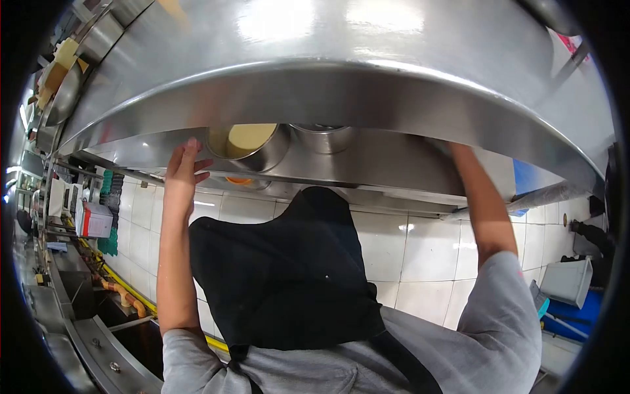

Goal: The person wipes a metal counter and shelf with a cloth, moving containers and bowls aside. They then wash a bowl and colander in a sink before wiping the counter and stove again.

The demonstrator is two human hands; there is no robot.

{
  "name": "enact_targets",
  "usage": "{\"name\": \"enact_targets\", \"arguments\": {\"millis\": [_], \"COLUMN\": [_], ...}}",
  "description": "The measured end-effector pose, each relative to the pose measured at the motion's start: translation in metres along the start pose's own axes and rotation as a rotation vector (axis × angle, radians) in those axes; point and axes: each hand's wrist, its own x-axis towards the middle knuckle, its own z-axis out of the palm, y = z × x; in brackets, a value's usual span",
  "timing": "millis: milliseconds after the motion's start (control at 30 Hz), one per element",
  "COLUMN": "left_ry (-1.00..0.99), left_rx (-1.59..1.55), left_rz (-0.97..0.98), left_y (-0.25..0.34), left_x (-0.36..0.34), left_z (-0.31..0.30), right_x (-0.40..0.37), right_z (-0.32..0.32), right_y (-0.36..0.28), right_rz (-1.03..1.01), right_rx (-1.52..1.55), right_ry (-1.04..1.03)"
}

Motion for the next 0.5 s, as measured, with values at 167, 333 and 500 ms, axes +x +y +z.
{"name": "enact_targets", "arguments": {"millis": [167,333,500], "left_ry": [-0.127,-0.070,-0.148], "left_rx": [0.294,0.238,0.308], "left_rz": [0.085,0.165,0.260], "left_y": [-0.025,-0.068,-0.052], "left_x": [0.041,0.089,0.063], "left_z": [0.000,-0.019,-0.057], "right_x": [-0.139,-0.141,-0.173], "right_z": [0.034,0.103,0.096], "right_y": [-0.150,-0.241,-0.157], "right_rz": [-0.603,-0.768,-0.591], "right_rx": [0.385,0.267,0.037], "right_ry": [0.009,0.265,0.443]}}
